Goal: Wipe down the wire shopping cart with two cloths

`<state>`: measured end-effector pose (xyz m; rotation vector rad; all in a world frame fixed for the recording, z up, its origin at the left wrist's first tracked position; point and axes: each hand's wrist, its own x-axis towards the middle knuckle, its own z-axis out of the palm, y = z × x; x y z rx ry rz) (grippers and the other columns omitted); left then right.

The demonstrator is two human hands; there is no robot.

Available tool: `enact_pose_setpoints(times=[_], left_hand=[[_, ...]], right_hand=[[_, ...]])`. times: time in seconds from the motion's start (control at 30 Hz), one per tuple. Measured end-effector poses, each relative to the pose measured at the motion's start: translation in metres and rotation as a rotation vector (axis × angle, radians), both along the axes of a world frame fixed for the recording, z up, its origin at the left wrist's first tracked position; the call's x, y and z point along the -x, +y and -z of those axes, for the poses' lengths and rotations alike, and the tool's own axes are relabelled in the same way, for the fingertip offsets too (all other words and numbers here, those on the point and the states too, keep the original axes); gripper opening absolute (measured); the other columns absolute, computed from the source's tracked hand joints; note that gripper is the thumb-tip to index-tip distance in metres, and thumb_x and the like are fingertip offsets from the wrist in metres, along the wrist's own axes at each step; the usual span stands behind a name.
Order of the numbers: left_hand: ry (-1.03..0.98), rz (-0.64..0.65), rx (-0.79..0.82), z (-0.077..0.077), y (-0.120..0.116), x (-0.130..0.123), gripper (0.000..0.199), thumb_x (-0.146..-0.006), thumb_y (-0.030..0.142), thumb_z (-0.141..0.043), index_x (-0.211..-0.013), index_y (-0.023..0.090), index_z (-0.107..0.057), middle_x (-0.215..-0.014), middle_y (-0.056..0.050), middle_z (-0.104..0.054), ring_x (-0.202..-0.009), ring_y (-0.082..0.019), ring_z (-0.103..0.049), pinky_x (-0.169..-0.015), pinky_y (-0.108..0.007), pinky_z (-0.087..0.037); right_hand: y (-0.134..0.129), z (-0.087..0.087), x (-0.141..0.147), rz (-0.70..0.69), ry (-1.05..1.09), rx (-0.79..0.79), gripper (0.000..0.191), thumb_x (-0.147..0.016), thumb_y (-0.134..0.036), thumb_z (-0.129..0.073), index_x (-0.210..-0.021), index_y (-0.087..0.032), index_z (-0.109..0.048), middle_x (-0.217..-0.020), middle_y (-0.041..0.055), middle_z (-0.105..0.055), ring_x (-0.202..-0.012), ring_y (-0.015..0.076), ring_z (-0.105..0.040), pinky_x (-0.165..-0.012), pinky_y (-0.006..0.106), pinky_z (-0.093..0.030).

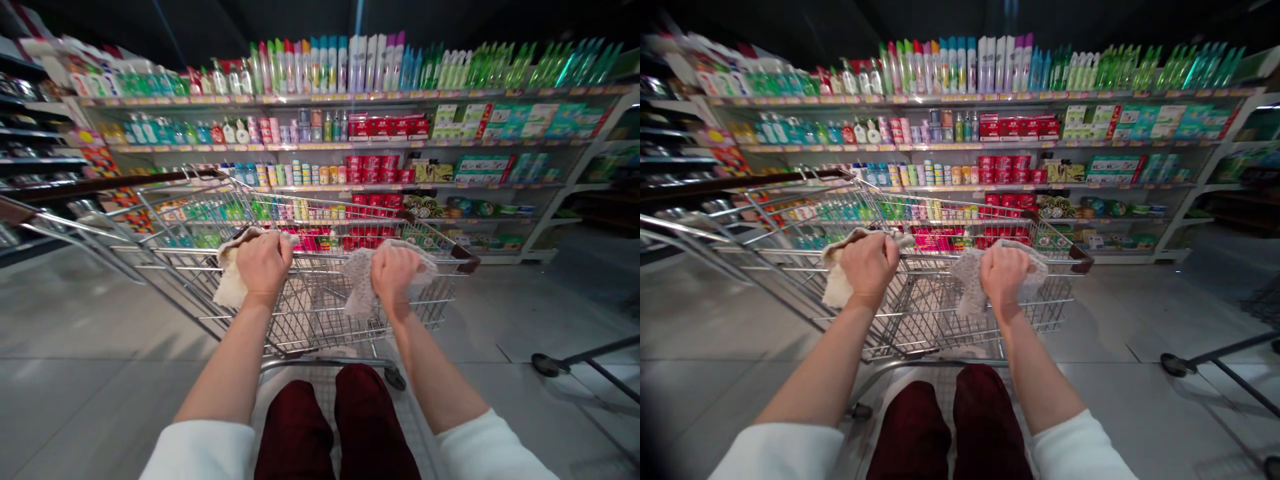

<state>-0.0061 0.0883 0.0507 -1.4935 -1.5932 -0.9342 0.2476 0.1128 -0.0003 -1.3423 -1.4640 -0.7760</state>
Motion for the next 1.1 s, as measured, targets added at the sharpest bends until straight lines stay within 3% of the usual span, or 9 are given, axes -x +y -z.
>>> enact_pose_setpoints(times=[0.13,0.23,0.43,0.63,0.83,0.97,1.1], left_hand=[[0.027,-0.017,0.002,0.000,0.000,0.001,0.036,-0.097,0.032,-0.034,-0.072,0.020,-0.057,-0.072,-0.007,-0.067,-0.067,-0.022,-0.057,-0.063,-0.036,-0.023],[0.035,-0.030,0.017,-0.001,0.001,0.002,0.037,-0.097,0.033,-0.032,-0.072,0.020,-0.057,-0.073,-0.007,-0.068,-0.067,-0.022,-0.058,-0.063,-0.036,-0.023],[0.017,-0.013,0.078,-0.004,-0.001,0.002,0.038,-0.097,0.033,-0.031,-0.075,0.019,-0.059,-0.076,-0.010,-0.069,-0.070,-0.024,-0.059,-0.063,-0.035,-0.023],[0.014,-0.006,0.069,-0.004,-0.001,0.001,0.036,-0.096,0.032,-0.033,-0.075,0.019,-0.059,-0.075,-0.009,-0.068,-0.070,-0.023,-0.058,-0.064,-0.035,-0.025],[-0.013,-0.050,0.011,-0.004,-0.001,-0.002,0.036,-0.096,0.032,-0.033,-0.073,0.020,-0.058,-0.075,-0.010,-0.068,-0.071,-0.024,-0.057,-0.066,-0.036,-0.026],[-0.049,-0.010,0.039,-0.003,-0.001,-0.031,0.038,-0.097,0.033,-0.031,-0.075,0.020,-0.059,-0.076,-0.011,-0.069,-0.073,-0.025,-0.058,-0.068,-0.037,-0.027],[0.014,0.133,0.116,0.005,0.003,-0.090,0.039,-0.099,0.036,-0.030,-0.083,0.019,-0.061,-0.080,-0.010,-0.069,-0.078,-0.024,-0.060,-0.072,-0.038,-0.029]], right_hand=[[-0.007,-0.014,0.079,-0.154,-0.018,0.011,0.030,-0.096,-0.030,-0.043,-0.070,-0.022,-0.056,-0.067,0.0042,-0.060,-0.076,0.0205,-0.049,-0.079,0.038,-0.028],[-0.008,-0.018,0.096,-0.200,-0.026,0.004,0.031,-0.096,-0.032,-0.044,-0.070,-0.022,-0.057,-0.067,0.0040,-0.061,-0.077,0.0205,-0.050,-0.080,0.038,-0.027],[-0.002,-0.017,0.067,-0.250,-0.205,-0.017,0.031,-0.098,-0.034,-0.044,-0.074,-0.022,-0.059,-0.069,0.0025,-0.062,-0.076,0.0193,-0.050,-0.080,0.036,-0.028],[0.004,-0.011,0.019,-0.150,-0.207,-0.048,0.031,-0.096,-0.029,-0.044,-0.070,-0.021,-0.057,-0.065,0.0023,-0.059,-0.073,0.0186,-0.049,-0.078,0.035,-0.029],[0.003,-0.008,0.019,-0.123,-0.099,0.028,0.030,-0.095,-0.028,-0.044,-0.068,-0.022,-0.056,-0.065,0.0028,-0.060,-0.075,0.0194,-0.049,-0.080,0.036,-0.028],[0.003,-0.008,0.025,-0.124,-0.059,0.029,0.031,-0.095,-0.028,-0.045,-0.067,-0.022,-0.056,-0.065,0.0030,-0.060,-0.075,0.0198,-0.048,-0.080,0.036,-0.027],[0.003,-0.008,0.023,-0.121,-0.059,0.041,0.031,-0.096,-0.027,-0.044,-0.068,-0.022,-0.056,-0.066,0.0032,-0.061,-0.075,0.0201,-0.048,-0.079,0.036,-0.026]])
